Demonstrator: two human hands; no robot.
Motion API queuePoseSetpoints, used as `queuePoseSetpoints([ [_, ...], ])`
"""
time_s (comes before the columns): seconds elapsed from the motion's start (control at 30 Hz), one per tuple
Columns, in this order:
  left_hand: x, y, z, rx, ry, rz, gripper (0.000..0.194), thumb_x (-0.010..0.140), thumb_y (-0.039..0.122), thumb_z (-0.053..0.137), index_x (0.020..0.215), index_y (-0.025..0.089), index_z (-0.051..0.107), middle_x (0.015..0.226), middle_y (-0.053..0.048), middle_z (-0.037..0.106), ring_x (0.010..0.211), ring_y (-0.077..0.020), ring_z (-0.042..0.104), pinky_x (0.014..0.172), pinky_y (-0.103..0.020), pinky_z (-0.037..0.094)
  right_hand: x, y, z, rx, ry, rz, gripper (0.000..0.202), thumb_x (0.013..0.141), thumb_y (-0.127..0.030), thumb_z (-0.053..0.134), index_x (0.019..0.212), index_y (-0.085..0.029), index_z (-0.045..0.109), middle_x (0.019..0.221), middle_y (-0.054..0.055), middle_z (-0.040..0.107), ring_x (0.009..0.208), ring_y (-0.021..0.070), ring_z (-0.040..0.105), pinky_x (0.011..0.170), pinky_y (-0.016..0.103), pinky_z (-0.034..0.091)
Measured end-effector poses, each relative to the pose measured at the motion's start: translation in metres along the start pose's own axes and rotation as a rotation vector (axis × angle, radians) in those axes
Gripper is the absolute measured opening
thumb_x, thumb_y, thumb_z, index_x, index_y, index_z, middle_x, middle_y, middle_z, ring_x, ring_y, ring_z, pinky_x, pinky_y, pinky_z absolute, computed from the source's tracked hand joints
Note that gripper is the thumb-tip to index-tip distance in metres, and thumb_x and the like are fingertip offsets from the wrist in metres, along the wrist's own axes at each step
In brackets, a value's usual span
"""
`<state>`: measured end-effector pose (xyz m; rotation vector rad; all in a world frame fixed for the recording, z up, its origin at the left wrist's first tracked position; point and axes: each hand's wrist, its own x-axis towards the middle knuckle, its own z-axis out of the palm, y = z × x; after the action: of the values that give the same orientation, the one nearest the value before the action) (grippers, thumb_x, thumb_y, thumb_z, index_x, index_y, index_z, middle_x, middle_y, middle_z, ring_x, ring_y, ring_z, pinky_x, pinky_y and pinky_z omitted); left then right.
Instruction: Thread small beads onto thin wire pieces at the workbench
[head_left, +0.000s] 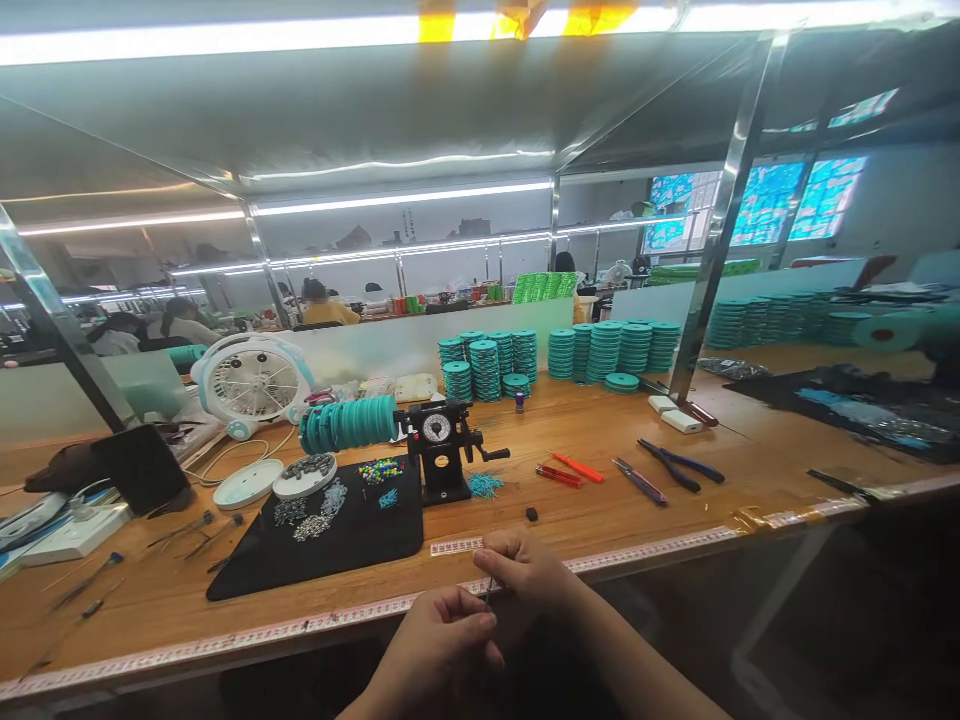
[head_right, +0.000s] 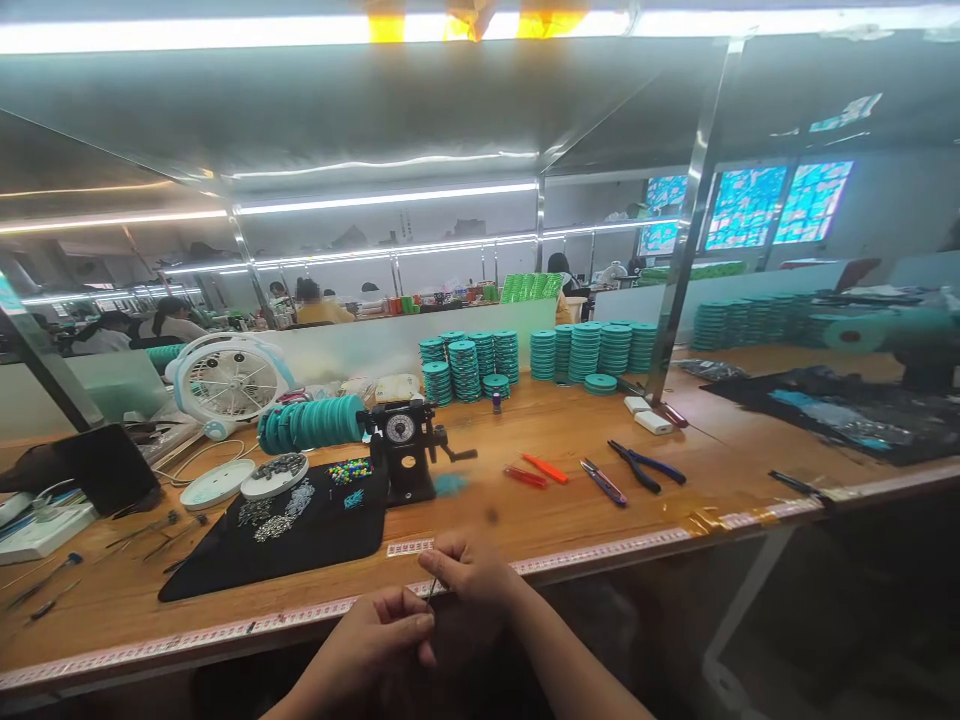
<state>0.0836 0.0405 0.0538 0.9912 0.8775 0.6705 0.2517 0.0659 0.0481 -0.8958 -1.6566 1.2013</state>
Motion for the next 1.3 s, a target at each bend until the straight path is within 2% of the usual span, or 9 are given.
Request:
queuePoseSetpoints([
  [0.1,0.004,-0.004,-0.001,-0.053,-0.030,0.032,0.032,0.059,0.033,0.078,0.063,0.017,0.051,0.043,-0.002,0.063,0.042,-0.0153,0.057,0.051,-0.025,0.040,0.000,-0.001,0.001,-0.017,-0.001,-0.009,0.054,0.081,-0.056,0.053,0.048,-0.019,0.032,0.048,-0.007,0.027,0.048,0.0076,0.024,0.047,0.025,0.018],
  [0.27,-0.003,-0.009,-0.002,-0.137,-0.147,-0.009,0.030,0.063,0.029,0.076,0.064,0.018,0.048,0.055,-0.007,0.070,0.049,-0.0176,0.062,0.052,-0.026,0.042,-0.001,-0.005,-0.002,0.036,0.009,0.007,0.053,0.082,-0.057,0.051,0.050,-0.020,0.031,0.047,-0.008,0.025,0.046,0.0072,0.021,0.046,0.026,0.017],
  [0.37,-0.006,-0.011,-0.004,-0.070,-0.125,-0.059,0.028,0.062,0.028,0.076,0.062,0.017,0.050,0.059,-0.010,0.071,0.052,-0.0190,0.063,0.051,-0.025,0.042,-0.002,-0.005,-0.003,0.062,0.015,0.010,0.052,0.083,-0.057,0.050,0.050,-0.020,0.031,0.047,-0.008,0.026,0.046,0.0071,0.020,0.046,0.026,0.016],
  [0.57,0.000,-0.005,-0.003,0.000,-0.029,-0.036,0.029,0.057,0.026,0.081,0.070,0.013,0.058,0.062,-0.008,0.071,0.054,-0.0148,0.062,0.056,-0.024,0.043,-0.001,-0.002,-0.001,0.032,-0.039,-0.018,0.052,0.082,-0.054,0.053,0.050,-0.020,0.030,0.050,-0.008,0.025,0.050,0.0082,0.022,0.048,0.026,0.017],
  [0.7,0.002,-0.001,-0.001,-0.037,-0.065,0.015,0.033,0.061,0.036,0.079,0.064,0.015,0.053,0.058,-0.007,0.069,0.045,-0.0126,0.056,0.047,-0.022,0.037,0.000,-0.001,-0.001,0.018,-0.063,-0.029,0.053,0.082,-0.053,0.053,0.050,-0.019,0.029,0.052,-0.007,0.024,0.051,0.0082,0.021,0.049,0.026,0.016],
  [0.83,-0.001,-0.007,-0.003,-0.098,-0.166,0.020,0.031,0.061,0.034,0.078,0.062,0.015,0.055,0.062,-0.011,0.070,0.056,-0.0194,0.064,0.058,-0.028,0.044,-0.001,-0.001,-0.003,0.051,-0.059,-0.017,0.051,0.083,-0.053,0.051,0.051,-0.020,0.030,0.051,-0.008,0.025,0.050,0.0080,0.021,0.048,0.026,0.016],
  [0.97,-0.001,-0.013,-0.009,0.023,-0.141,0.035,0.028,0.063,0.032,0.078,0.061,0.012,0.058,0.064,-0.012,0.071,0.058,-0.0182,0.064,0.059,-0.026,0.043,0.000,-0.001,-0.005,0.069,-0.053,-0.009,0.050,0.085,-0.052,0.050,0.051,-0.020,0.030,0.049,-0.008,0.026,0.048,0.0075,0.021,0.047,0.026,0.016],
  [1.13,0.008,-0.011,-0.012,0.022,-0.132,0.038,0.032,0.061,0.033,0.080,0.076,0.013,0.059,0.064,-0.008,0.071,0.061,-0.0182,0.064,0.062,-0.027,0.044,0.000,0.000,-0.002,0.022,-0.075,-0.018,0.049,0.084,-0.049,0.053,0.051,-0.019,0.031,0.051,-0.008,0.024,0.049,0.0076,0.021,0.047,0.026,0.016],
  [1.3,0.011,-0.008,-0.006,-0.051,-0.128,0.082,0.035,0.062,0.036,0.079,0.064,0.017,0.050,0.057,-0.005,0.069,0.051,-0.0138,0.058,0.056,-0.025,0.041,0.000,-0.001,-0.001,-0.009,-0.080,-0.024,0.048,0.084,-0.048,0.052,0.051,-0.019,0.033,0.052,-0.007,0.027,0.051,0.0081,0.024,0.049,0.025,0.018],
])
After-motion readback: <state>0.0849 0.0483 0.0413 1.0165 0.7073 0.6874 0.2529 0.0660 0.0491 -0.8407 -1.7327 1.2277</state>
